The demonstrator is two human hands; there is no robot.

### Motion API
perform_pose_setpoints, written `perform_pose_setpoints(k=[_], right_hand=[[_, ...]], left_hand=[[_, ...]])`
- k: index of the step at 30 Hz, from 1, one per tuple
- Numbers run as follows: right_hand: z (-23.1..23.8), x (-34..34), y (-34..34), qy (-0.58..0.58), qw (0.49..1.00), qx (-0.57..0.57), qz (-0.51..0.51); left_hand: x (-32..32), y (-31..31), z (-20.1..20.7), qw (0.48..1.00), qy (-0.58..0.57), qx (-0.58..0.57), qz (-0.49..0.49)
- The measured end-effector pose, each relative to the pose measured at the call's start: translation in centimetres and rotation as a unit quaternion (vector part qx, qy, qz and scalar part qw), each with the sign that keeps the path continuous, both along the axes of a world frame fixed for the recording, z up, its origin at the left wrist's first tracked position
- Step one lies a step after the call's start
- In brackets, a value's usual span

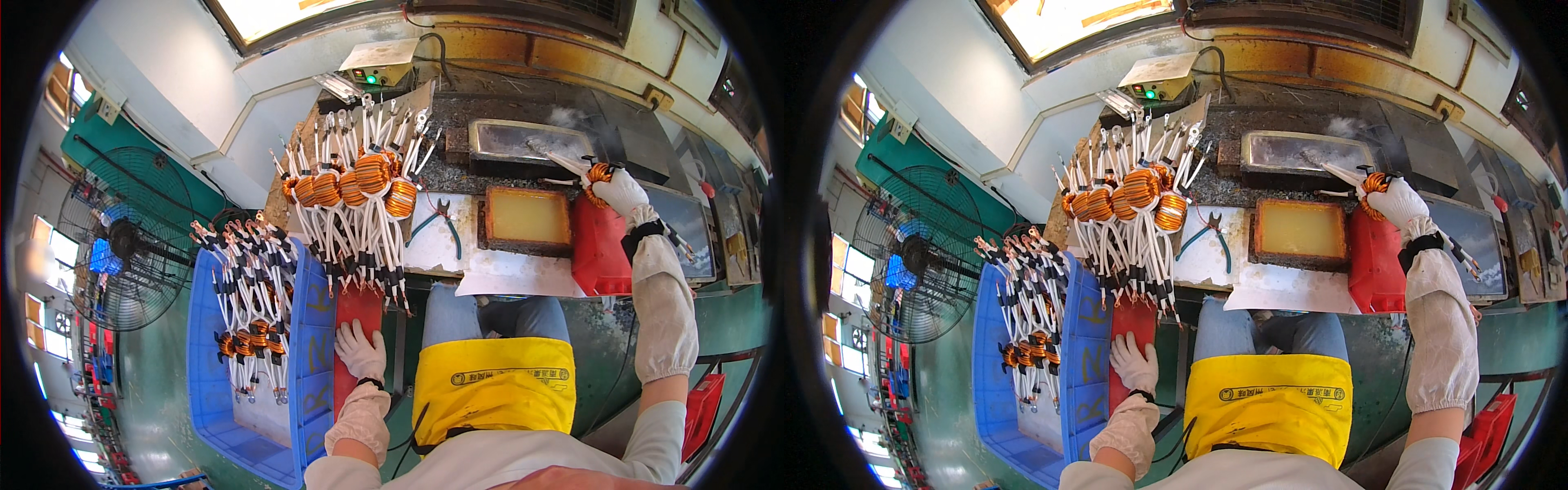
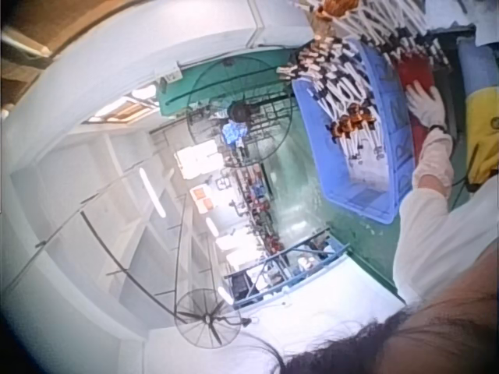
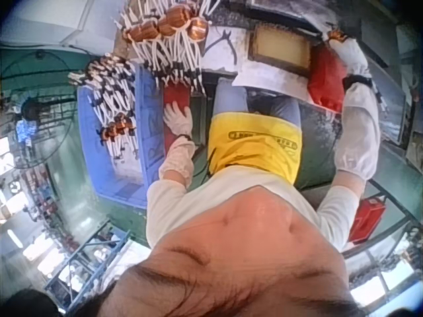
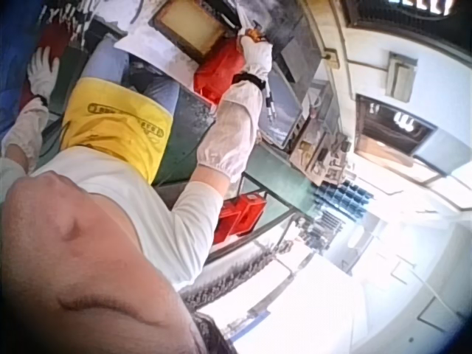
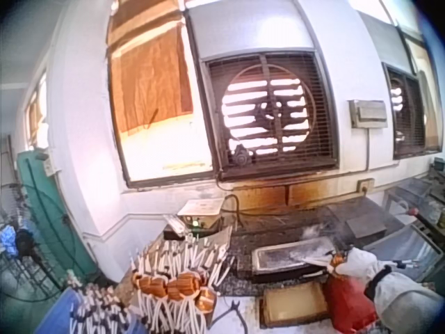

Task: The person picks up a copper coil from a blue bin, dips its wire ends into a liquid-filled tray, and then submerges the ends into a solder bath before placing it on a table.

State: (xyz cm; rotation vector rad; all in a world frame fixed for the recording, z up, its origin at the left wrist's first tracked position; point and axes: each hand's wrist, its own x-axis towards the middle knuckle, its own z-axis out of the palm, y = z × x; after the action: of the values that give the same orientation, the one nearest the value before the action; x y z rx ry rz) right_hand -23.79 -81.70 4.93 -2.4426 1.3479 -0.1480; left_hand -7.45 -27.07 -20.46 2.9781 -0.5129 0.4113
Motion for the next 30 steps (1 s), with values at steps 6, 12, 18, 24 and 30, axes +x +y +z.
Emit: perform_pose_setpoints(k=[6,12,18,24,30], right_hand=[[-0.1,0.1,0.1,-0.017,1.0,-0.004,0.019],[-0.3,0.0,-0.2,0.012,1.0,-0.02,-0.007],[-0.3,0.3,-0.1,0.001,1.0,-0.007,0.002],[0.1,0.1,0.5,-0.01,1.0,-0.017,-0.007],[0.9,0.3,1.3,-0.008,1.0,-0.01,0.012]], left_hand=[[-0.1,0.1,0.1,1.0,0.025,0.001,0.006],[-0.1,0.0,0.2,1.0,0.028,-0.001,0.004],[-0.2,0.0,0.5,1.0,0.025,-0.003,0.002],[-0.1,0.0,0.3,1.0,0.021,-0.004,-0.001],[-0.1,0.1,0.2,1.0,0.023,0.0,0.001]])
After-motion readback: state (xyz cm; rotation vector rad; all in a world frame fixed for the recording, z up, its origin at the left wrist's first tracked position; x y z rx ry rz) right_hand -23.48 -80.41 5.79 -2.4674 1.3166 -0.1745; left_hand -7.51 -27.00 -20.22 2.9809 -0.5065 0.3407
